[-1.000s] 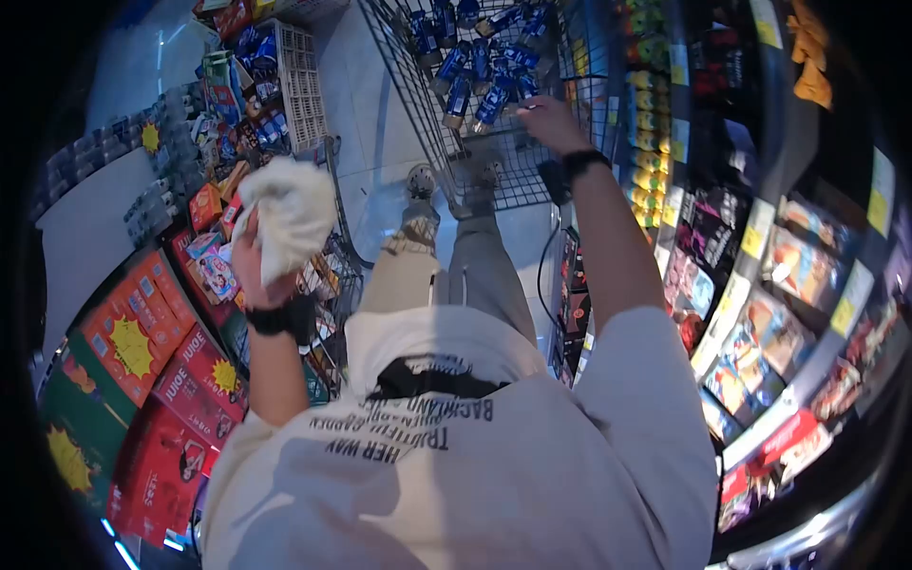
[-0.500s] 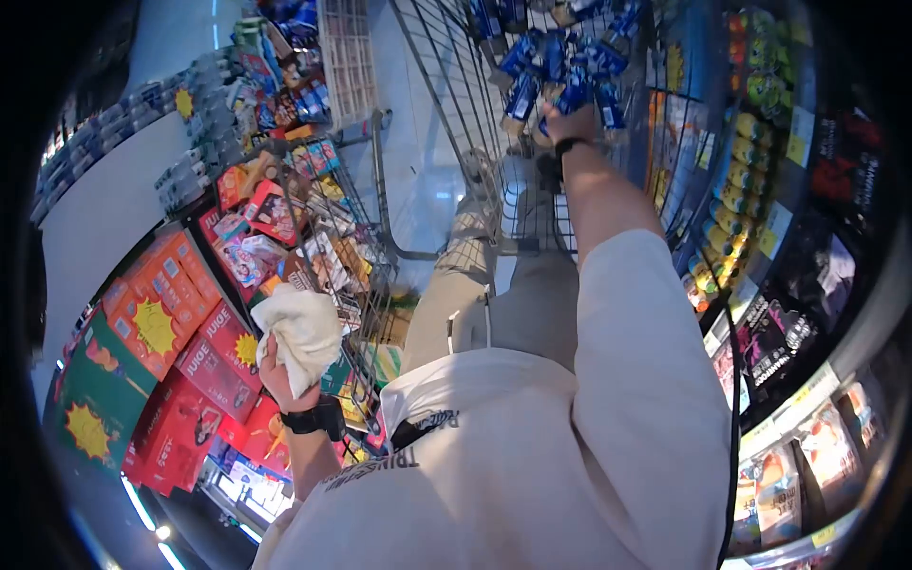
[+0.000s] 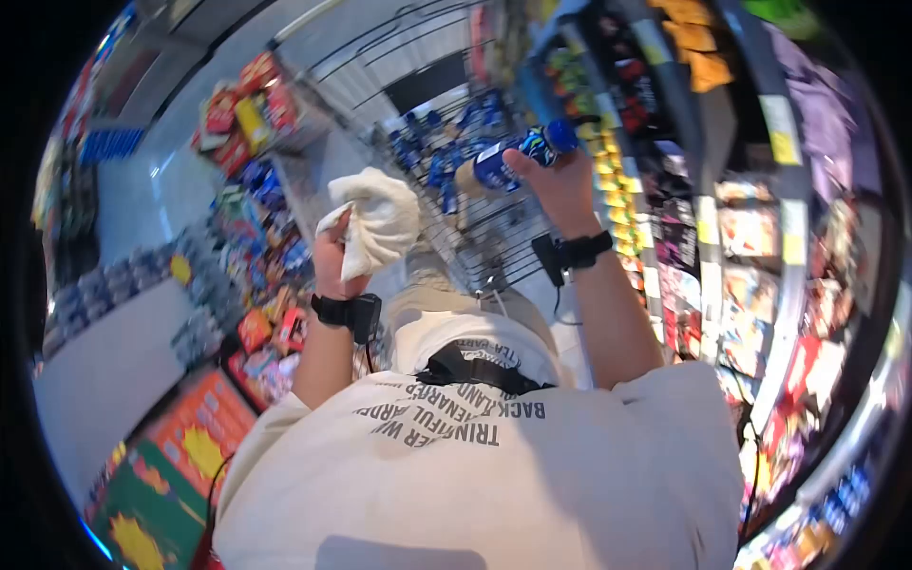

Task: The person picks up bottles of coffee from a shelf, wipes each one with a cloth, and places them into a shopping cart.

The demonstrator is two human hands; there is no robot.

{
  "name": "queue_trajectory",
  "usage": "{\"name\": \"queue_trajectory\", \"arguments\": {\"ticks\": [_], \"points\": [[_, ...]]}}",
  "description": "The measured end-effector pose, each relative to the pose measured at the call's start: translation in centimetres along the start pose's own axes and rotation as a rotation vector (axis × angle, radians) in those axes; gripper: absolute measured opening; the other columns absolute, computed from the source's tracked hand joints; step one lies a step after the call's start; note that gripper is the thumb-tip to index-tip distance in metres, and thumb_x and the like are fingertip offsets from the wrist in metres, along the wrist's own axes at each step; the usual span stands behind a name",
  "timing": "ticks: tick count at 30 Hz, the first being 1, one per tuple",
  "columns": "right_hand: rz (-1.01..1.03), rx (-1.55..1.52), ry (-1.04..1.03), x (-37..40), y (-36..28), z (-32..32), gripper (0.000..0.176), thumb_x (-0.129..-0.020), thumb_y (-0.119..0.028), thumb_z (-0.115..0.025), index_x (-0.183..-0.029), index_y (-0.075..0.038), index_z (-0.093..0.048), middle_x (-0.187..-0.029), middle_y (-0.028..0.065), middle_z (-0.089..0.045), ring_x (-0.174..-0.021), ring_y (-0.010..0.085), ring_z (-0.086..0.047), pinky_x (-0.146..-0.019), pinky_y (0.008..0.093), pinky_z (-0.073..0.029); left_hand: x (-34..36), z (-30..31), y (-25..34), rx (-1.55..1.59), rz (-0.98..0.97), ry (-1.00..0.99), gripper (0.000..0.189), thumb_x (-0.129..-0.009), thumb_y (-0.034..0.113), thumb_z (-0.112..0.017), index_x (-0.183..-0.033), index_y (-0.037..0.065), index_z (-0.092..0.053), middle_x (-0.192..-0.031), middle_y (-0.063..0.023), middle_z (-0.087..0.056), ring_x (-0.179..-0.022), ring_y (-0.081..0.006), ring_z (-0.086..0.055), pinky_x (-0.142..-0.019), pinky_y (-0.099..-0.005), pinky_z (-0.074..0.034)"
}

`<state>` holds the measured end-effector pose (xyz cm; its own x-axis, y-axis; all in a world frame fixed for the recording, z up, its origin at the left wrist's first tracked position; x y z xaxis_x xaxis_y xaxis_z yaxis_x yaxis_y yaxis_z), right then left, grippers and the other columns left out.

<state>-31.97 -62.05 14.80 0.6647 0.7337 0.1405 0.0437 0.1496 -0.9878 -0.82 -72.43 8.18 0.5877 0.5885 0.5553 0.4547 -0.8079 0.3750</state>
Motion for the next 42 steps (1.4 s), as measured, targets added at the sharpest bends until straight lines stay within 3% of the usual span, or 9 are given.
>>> {"name": "queue_trajectory", "arguments": {"ticks": [7, 12, 19, 22, 24, 30, 37, 39, 42], "points": [[0.304, -0.303, 0.179, 6.7, -11.7, 0.5, 0.042, -0.086, -0.017, -0.08, -0.12, -0.006, -0.059, -0.105, 0.0034, -0.066, -0.095, 0.0127, -0.065, -0.088, 0.0311, -0.053, 1.4, -16.7, -7.3, 0.131, 0.569, -0.419, 0.044, -0.105, 0.036, -0.047, -0.134, 0.004, -0.054, -0.129, -0.0138, -0.064, -0.113, -0.0291, -0.066, -0.103, -0.0465, -0.05], [0.069, -0.126, 0.298, 9.5, -12.2, 2.9, 0.053, -0.08, -0.019, -0.087, -0.123, -0.006, -0.059, -0.108, 0.0029, -0.066, -0.1, 0.0099, -0.061, -0.09, 0.0282, -0.05, 4.0, -20.2, -11.5, 0.097, 0.727, -0.495, 0.038, -0.106, 0.034, -0.045, -0.129, 0.007, -0.057, -0.123, -0.0112, -0.065, -0.113, -0.0277, -0.064, -0.1, -0.045, -0.051], [0.157, -0.007, -0.156, 15.6, -15.8, 8.2, 0.06, -0.077, -0.023, -0.09, -0.125, -0.004, -0.06, -0.109, 0.0, -0.066, -0.1, 0.0096, -0.059, -0.091, 0.0275, -0.049, 9.0, -23.1, -21.6, -0.169, 0.862, -0.734, 0.051, -0.106, 0.041, -0.048, -0.141, 0.005, -0.046, -0.135, -0.0137, -0.059, -0.121, -0.0302, -0.061, -0.107, -0.0455, -0.049], [0.135, -0.124, 0.104, 17.5, -15.4, 12.6, 0.05, -0.082, -0.027, -0.087, -0.119, -0.002, -0.062, -0.098, 0.0003, -0.068, -0.088, 0.0075, -0.06, -0.083, 0.0264, -0.051, 11.1, -25.9, -19.3, -1.079, -0.074, -1.066, 0.036, -0.102, 0.024, -0.053, -0.132, 0.003, -0.054, -0.122, -0.0097, -0.065, -0.115, -0.0223, -0.064, -0.097, -0.0375, -0.052], [0.127, -0.243, 0.321, 18.4, -15.0, 14.8, 0.044, -0.086, -0.03, -0.083, -0.113, -0.002, -0.062, -0.09, 0.0015, -0.068, -0.078, 0.0066, -0.061, -0.073, 0.0251, -0.053, 12.0, -24.6, -20.9, -0.579, 0.468, -0.581, 0.032, -0.099, 0.009, -0.056, -0.13, 0.004, -0.059, -0.115, -0.0075, -0.067, -0.111, -0.0179, -0.065, -0.091, -0.0335, -0.054], [0.207, -0.531, 0.485, 18.6, -15.4, 15.9, 0.038, -0.099, -0.04, -0.066, -0.107, -0.004, -0.057, -0.081, 0.005, -0.065, -0.059, 0.0116, -0.064, -0.055, 0.0271, -0.055, 15.1, -30.1, -15.3, -0.614, -0.022, -0.596, 0.036, -0.099, 0.006, -0.056, -0.135, 0.005, -0.054, -0.122, -0.0074, -0.064, -0.107, -0.016, -0.065, -0.088, -0.0315, -0.055], [0.195, -0.48, 0.308, 17.3, -14.9, 8.9, 0.051, -0.109, -0.048, -0.037, -0.125, -0.001, -0.046, -0.107, 0.0092, -0.054, -0.101, 0.0178, -0.052, -0.096, 0.035, -0.043, 16.6, -32.8, -11.9, -1.142, -0.993, -1.0, 0.048, -0.097, 0.006, -0.058, -0.144, 0.0, -0.047, -0.141, -0.016, -0.057, -0.121, -0.0262, -0.062, -0.1, -0.0373, -0.05], [0.251, -0.004, 0.354, 16.3, -11.9, 8.1, 0.043, -0.109, -0.038, -0.04, -0.129, 0.0, -0.041, -0.11, 0.0148, -0.052, -0.105, 0.0241, -0.052, -0.098, 0.0402, -0.043, 12.3, -29.7, -12.8, -1.004, -0.615, -0.944, 0.044, -0.099, 0.008, -0.057, -0.142, 0.0, -0.05, -0.137, -0.0148, -0.059, -0.117, -0.0249, -0.063, -0.099, -0.037, -0.05], [0.31, 0.35, 0.241, 17.1, -14.1, 7.0, 0.092, -0.103, -0.047, -0.047, -0.154, 0.014, 0.001, -0.131, 0.0349, -0.042, -0.121, 0.0464, -0.047, -0.106, 0.0465, -0.038, 9.8, -28.0, -14.4, -0.988, -0.175, -0.794, 0.039, -0.102, 0.011, -0.054, -0.14, 0.0, -0.052, -0.127, -0.011, -0.065, -0.108, -0.0233, -0.066, -0.095, -0.0357, -0.052]]}}
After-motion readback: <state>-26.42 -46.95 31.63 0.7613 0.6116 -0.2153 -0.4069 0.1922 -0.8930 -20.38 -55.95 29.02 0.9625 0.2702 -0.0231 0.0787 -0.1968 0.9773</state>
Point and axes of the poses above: each hand's wrist, its own x-axis away from the middle knuckle, its own z-axis out of the back of the hand, y = z × x, the point moved 9 cm from there along -x, towards the middle knuckle
